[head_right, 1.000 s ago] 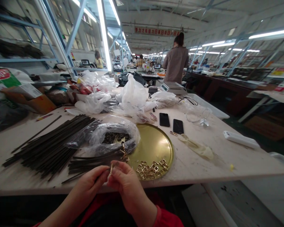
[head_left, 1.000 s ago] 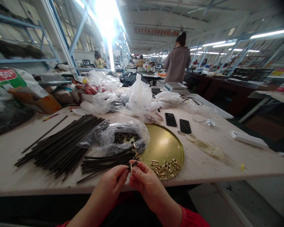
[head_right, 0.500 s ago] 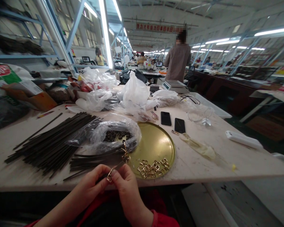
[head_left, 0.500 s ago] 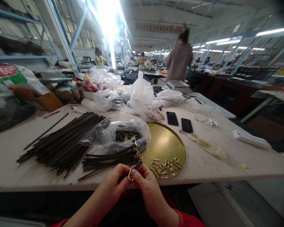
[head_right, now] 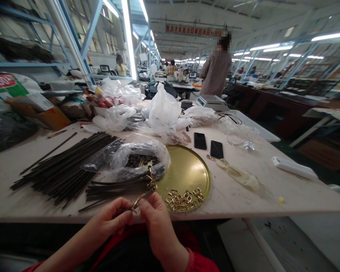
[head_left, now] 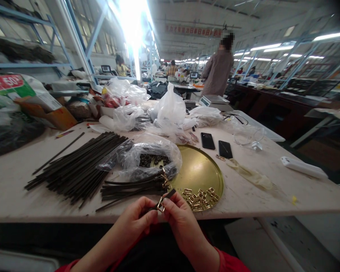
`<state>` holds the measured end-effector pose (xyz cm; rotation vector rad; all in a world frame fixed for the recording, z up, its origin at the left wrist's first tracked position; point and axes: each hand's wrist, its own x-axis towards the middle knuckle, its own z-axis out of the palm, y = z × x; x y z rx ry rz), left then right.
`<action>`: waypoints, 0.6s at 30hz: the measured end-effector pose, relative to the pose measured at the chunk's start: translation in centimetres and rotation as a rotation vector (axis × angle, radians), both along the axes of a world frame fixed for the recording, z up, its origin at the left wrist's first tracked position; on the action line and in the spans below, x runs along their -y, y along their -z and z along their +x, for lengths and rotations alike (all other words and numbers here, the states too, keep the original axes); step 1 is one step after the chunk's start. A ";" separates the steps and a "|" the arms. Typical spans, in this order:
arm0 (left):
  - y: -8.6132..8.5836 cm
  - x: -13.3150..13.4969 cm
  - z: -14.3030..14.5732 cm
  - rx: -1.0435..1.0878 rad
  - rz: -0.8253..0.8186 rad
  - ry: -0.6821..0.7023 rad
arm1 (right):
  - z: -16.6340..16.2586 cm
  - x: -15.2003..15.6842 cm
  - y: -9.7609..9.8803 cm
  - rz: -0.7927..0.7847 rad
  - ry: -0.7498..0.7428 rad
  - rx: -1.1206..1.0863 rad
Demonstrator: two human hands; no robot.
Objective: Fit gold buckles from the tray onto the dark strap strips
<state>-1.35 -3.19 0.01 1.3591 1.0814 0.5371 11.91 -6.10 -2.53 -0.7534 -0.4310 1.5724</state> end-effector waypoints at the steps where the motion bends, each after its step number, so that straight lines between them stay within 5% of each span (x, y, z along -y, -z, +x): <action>1: 0.1 0.0 -0.1 -0.011 0.037 -0.008 | 0.0 0.0 0.1 -0.006 -0.002 0.005; 6: 0.4 0.0 0.2 -0.003 0.171 -0.021 | -0.5 0.3 0.6 -0.009 -0.029 0.112; 18: 0.6 -0.1 0.4 0.123 -0.046 -0.117 | -0.4 -0.2 0.2 0.077 0.004 0.303</action>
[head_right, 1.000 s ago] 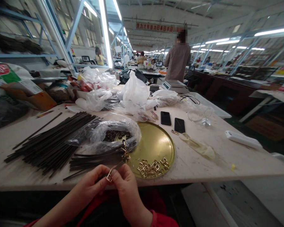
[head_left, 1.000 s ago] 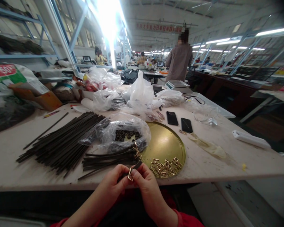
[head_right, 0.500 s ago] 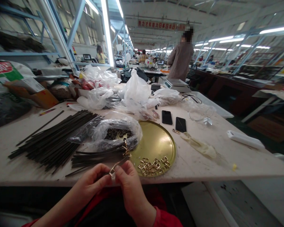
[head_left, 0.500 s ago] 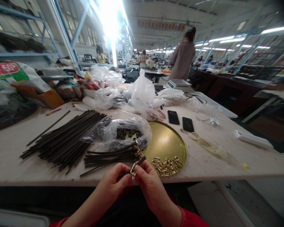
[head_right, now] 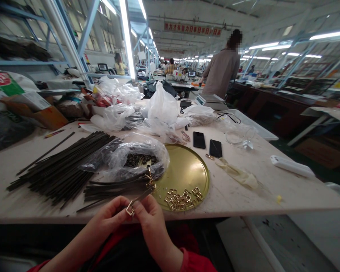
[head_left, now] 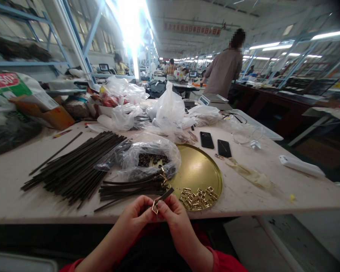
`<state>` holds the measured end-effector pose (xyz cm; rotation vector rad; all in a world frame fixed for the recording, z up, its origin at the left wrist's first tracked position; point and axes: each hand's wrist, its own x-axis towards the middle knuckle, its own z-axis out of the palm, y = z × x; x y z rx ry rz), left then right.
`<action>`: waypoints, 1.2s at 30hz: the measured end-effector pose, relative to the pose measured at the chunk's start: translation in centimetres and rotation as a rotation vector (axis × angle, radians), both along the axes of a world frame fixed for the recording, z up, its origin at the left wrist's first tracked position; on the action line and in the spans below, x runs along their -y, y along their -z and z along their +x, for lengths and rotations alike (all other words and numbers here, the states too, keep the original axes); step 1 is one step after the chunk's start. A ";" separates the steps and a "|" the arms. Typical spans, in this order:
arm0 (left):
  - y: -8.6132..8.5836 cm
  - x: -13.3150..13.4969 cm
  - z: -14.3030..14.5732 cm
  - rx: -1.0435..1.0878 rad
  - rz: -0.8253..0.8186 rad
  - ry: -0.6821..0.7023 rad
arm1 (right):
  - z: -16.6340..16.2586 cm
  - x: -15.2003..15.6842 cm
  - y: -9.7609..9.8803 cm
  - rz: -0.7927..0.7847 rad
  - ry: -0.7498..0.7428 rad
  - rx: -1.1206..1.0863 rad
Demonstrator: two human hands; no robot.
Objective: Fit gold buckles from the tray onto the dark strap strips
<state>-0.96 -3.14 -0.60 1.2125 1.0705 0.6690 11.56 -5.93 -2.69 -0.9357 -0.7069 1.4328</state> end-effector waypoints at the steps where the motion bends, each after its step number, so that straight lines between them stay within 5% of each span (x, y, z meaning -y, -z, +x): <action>1: 0.0 0.0 0.0 0.015 -0.027 -0.001 | 0.0 0.0 0.1 -0.002 -0.004 0.012; 13: 1.1 0.0 -0.1 0.018 -0.011 0.013 | -0.1 0.3 1.1 0.016 0.040 0.118; 20: 1.2 0.1 -0.4 -0.067 0.035 -0.009 | 1.5 0.8 0.4 0.356 0.166 0.698; 23: 0.5 0.2 -0.4 -0.079 0.009 -0.046 | 2.2 0.8 -0.6 0.433 0.037 0.701; 28: 0.3 0.1 -0.7 -0.108 -0.021 -0.016 | 2.7 0.0 -0.8 0.335 -0.188 0.550; 36: 1.2 0.2 -0.6 -0.201 0.064 0.042 | 3.9 -0.7 -0.8 0.468 -0.415 0.851</action>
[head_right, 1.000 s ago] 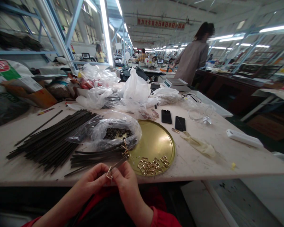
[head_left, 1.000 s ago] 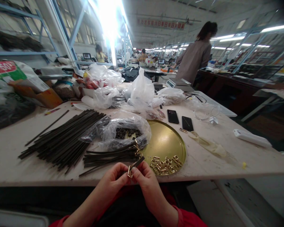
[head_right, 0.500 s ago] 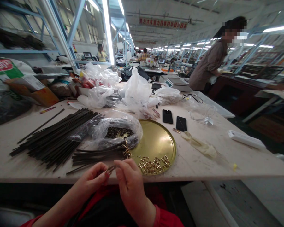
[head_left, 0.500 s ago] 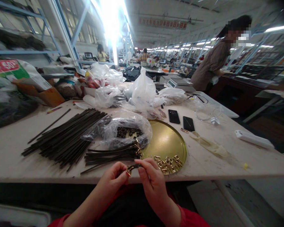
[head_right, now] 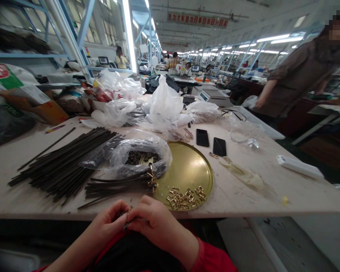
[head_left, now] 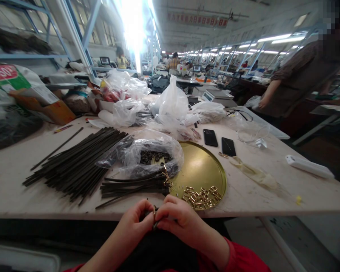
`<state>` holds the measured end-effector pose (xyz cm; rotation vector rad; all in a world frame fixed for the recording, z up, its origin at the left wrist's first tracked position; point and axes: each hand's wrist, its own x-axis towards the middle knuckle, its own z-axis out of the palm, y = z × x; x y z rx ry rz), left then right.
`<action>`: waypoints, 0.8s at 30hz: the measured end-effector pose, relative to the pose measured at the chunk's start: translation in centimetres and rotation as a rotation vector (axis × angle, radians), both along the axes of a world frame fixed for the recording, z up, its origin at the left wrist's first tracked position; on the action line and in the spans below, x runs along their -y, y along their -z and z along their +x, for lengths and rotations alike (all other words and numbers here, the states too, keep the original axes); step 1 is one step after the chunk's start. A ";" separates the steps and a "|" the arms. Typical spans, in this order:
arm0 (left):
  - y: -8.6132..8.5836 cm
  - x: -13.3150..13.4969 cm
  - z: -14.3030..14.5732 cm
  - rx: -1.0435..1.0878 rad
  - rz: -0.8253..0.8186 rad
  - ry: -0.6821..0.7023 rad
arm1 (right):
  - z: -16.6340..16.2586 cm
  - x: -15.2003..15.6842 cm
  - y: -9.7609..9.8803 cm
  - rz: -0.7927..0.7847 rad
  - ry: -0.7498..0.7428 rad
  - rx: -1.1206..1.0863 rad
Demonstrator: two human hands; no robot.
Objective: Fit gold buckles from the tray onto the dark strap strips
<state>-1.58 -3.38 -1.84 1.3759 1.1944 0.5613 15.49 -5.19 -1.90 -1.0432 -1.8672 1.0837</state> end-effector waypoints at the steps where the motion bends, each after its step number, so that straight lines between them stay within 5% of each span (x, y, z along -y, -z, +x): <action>1: 0.0 0.0 0.0 -0.020 0.026 0.001 | 0.1 0.0 0.0 0.002 0.002 0.005; 8: -0.1 0.3 0.0 -0.132 0.092 0.012 | 0.0 0.1 0.1 -0.231 0.116 -0.248; 13: -0.1 0.5 0.2 -0.191 0.126 0.039 | -0.6 0.4 1.1 -0.313 0.259 -0.233; 19: 0.2 0.9 0.9 -0.149 0.172 0.030 | -1.3 0.7 2.4 -0.231 0.406 -0.177; 24: 0.8 1.2 1.0 -0.048 0.142 0.029 | -1.7 1.1 3.0 0.092 0.494 -0.050</action>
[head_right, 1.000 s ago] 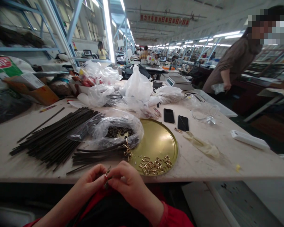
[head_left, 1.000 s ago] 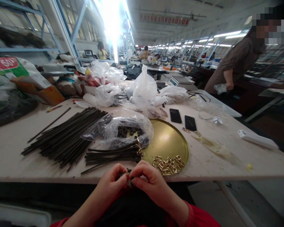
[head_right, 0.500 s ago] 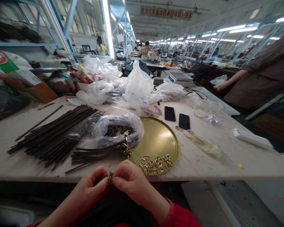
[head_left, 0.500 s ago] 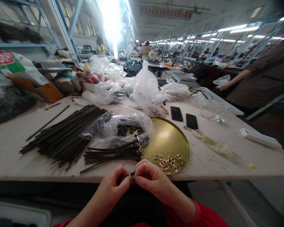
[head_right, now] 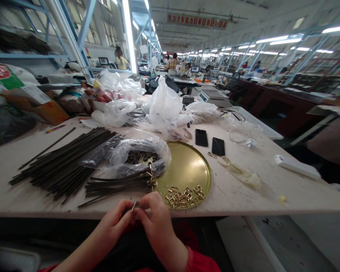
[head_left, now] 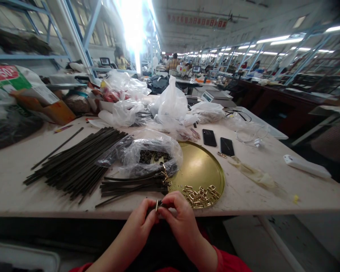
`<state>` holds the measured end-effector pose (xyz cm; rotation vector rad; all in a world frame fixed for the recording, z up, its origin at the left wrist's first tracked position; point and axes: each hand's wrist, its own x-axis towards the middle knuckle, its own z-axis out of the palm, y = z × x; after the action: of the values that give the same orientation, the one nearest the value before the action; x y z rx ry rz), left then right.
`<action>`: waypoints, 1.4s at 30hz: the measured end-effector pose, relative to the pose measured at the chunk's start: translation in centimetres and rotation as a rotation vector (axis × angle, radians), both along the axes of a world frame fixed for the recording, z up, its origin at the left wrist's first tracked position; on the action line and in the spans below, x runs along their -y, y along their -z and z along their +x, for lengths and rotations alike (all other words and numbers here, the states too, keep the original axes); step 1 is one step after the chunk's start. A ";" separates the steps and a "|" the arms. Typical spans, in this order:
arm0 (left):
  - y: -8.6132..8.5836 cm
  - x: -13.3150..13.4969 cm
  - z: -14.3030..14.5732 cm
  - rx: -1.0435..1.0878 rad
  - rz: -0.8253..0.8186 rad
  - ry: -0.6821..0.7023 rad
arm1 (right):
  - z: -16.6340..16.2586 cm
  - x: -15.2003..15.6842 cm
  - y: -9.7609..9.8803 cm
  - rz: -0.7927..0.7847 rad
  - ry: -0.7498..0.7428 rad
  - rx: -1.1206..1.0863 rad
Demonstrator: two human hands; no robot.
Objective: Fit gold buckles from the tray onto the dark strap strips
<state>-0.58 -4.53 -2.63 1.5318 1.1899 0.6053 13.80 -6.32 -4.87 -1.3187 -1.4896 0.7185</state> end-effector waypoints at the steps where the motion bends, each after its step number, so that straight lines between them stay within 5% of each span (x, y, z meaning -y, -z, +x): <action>1: 0.1 0.0 0.0 0.022 -0.006 -0.005 | -0.1 0.2 0.1 0.065 0.000 0.033; 8: 0.1 0.0 0.4 0.142 -0.064 -0.117 | -0.7 1.5 0.8 0.291 -0.012 0.177; 20: 1.1 0.3 -0.2 0.282 -0.229 -0.095 | -0.7 1.3 0.7 0.020 0.027 -0.162; 30: 1.0 -0.1 -0.1 0.031 -0.026 -0.081 | -0.7 1.1 1.0 -0.161 0.002 -0.407; 42: 1.0 0.1 0.1 0.029 -0.026 -0.121 | -1.0 1.8 1.0 -0.025 0.048 -0.255</action>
<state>-0.49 -4.68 -3.61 1.4316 1.2705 0.6872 12.80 -8.10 -5.87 -1.2276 -1.2445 0.8427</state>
